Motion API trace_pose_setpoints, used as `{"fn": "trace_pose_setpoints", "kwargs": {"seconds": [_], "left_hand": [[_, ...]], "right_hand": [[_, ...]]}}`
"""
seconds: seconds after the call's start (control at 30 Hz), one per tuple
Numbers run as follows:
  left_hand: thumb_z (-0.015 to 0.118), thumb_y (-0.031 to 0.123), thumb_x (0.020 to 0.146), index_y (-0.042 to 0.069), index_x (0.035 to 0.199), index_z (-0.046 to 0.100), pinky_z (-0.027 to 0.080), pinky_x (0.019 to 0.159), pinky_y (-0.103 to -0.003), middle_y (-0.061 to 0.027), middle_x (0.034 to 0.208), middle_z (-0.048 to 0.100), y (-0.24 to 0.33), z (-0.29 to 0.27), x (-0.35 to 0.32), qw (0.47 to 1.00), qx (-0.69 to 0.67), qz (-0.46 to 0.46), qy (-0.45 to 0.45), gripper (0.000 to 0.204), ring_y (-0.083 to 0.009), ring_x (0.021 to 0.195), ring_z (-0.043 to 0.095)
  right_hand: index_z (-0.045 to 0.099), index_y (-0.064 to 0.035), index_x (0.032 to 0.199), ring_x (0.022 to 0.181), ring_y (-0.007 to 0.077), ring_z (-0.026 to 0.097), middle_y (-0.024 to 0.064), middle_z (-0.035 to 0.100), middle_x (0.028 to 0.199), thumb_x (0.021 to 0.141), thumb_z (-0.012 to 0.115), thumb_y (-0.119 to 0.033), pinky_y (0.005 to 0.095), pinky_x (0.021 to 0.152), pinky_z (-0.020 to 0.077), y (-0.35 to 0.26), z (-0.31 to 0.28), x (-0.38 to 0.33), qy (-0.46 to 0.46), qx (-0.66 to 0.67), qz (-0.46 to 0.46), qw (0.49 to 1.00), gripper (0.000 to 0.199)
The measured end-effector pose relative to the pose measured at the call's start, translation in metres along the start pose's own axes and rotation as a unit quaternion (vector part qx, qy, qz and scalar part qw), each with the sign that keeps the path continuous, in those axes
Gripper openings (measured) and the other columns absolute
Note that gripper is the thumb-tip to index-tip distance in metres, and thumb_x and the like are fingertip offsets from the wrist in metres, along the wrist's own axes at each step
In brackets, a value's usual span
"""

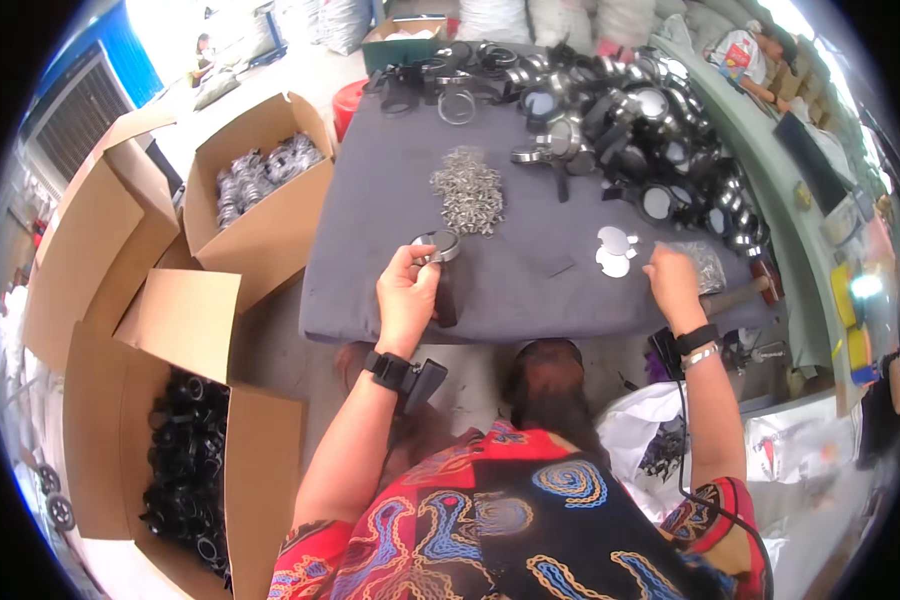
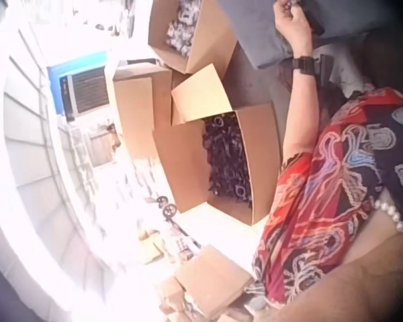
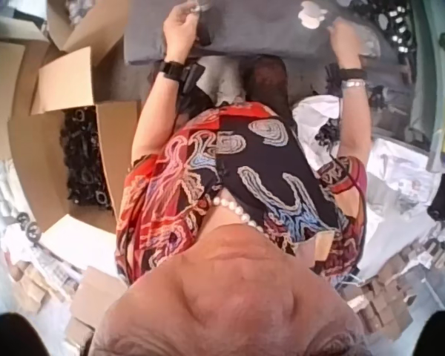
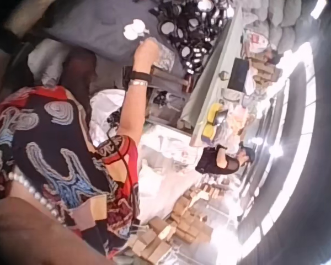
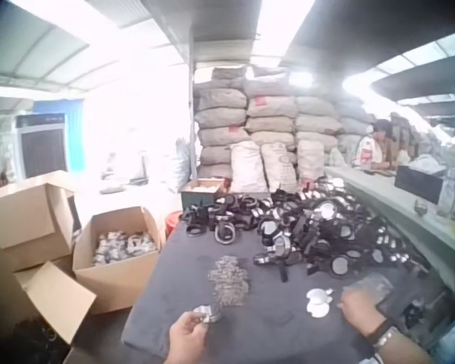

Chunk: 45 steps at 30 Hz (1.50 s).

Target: Assembling rubber seals and plastic frames for gas masks or industrial masks.

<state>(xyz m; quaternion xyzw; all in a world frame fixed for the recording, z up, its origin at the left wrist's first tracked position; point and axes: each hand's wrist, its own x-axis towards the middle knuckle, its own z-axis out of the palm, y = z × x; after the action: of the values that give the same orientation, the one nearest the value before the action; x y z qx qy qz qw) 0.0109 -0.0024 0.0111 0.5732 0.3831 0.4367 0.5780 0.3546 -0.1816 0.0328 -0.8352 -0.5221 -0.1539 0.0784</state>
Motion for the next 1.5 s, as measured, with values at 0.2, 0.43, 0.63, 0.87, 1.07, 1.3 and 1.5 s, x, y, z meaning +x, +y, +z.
{"fn": "trace_pose_setpoints", "kwargs": {"seconds": [0.2,0.43,0.63,0.87,1.07,1.3,1.5], "left_hand": [[0.056,0.005,0.09,0.006,0.103,0.06,0.037,0.037,-0.021,0.0055,0.059,0.051,-0.005,-0.005,0.003,1.0,0.005,0.01,0.005,0.014,-0.002,0.046,0.043],[0.055,0.004,0.09,0.007,0.104,0.06,0.038,0.037,-0.021,0.0046,0.059,0.052,-0.004,-0.006,0.004,1.0,-0.002,0.01,-0.008,0.015,-0.0024,0.046,0.043],[0.056,0.004,0.09,0.007,0.102,0.06,0.037,0.037,-0.021,0.0048,0.059,0.052,-0.004,-0.006,0.002,1.0,-0.006,0.006,-0.004,0.013,-0.0024,0.046,0.044],[0.054,0.005,0.091,0.007,0.104,0.058,0.035,0.036,-0.021,0.0031,0.061,0.054,-0.008,-0.002,0.003,1.0,-0.006,0.011,-0.011,0.014,-0.0036,0.043,0.043],[0.054,0.005,0.091,0.007,0.104,0.058,0.036,0.036,-0.021,0.0013,0.063,0.057,-0.009,-0.004,0.004,1.0,-0.001,0.007,0.0,0.014,-0.0039,0.045,0.046],[0.055,0.007,0.092,0.007,0.104,0.058,0.037,0.036,-0.021,0.0018,0.063,0.057,-0.007,-0.005,0.003,1.0,-0.018,0.013,-0.008,0.012,-0.0036,0.046,0.047],[0.054,0.007,0.093,0.006,0.104,0.058,0.037,0.036,-0.021,0.0011,0.064,0.058,-0.008,-0.006,0.005,1.0,-0.012,0.014,-0.01,0.011,-0.0035,0.046,0.047]], "right_hand": [[0.062,0.0016,0.081,0.077,0.0412,0.063,0.0233,0.063,0.074,0.076,0.069,-0.008,0.047,0.071,0.0493,-0.009,-0.003,0.006,0.004,0.116,0.035,0.993,0.013],[0.061,0.0019,0.086,0.06,0.017,0.064,0.0093,0.063,0.07,0.084,0.06,0.0,0.0303,0.05,0.0527,-0.02,-0.014,0.005,-0.08,0.5,0.215,0.835,0.003],[0.059,-0.0004,0.085,0.062,0.0131,0.062,0.0063,0.062,0.076,0.083,0.062,0.002,0.0265,0.054,0.054,-0.081,-0.027,0.008,-0.107,0.679,0.158,0.709,0.004],[0.061,-0.0019,0.09,0.065,0.0106,0.061,0.0032,0.062,0.078,0.085,0.062,0.003,0.0246,0.058,0.053,-0.176,-0.011,0.016,-0.136,0.764,0.065,0.627,0.007],[0.06,0.0002,0.098,0.065,0.0098,0.061,0.0036,0.062,0.079,0.084,0.059,0.005,0.0233,0.057,0.0517,-0.239,0.007,0.027,-0.124,0.776,0.057,0.616,0.014],[0.06,0.0003,0.097,0.064,0.0086,0.06,0.0034,0.062,0.078,0.084,0.058,0.005,0.0226,0.056,0.0508,-0.257,0.015,0.028,-0.107,0.783,0.075,0.608,0.014],[0.06,0.0004,0.096,0.062,0.0076,0.057,0.0019,0.061,0.076,0.085,0.057,0.006,0.0218,0.055,0.0491,-0.259,0.015,0.028,-0.114,0.789,0.077,0.599,0.013]]}}
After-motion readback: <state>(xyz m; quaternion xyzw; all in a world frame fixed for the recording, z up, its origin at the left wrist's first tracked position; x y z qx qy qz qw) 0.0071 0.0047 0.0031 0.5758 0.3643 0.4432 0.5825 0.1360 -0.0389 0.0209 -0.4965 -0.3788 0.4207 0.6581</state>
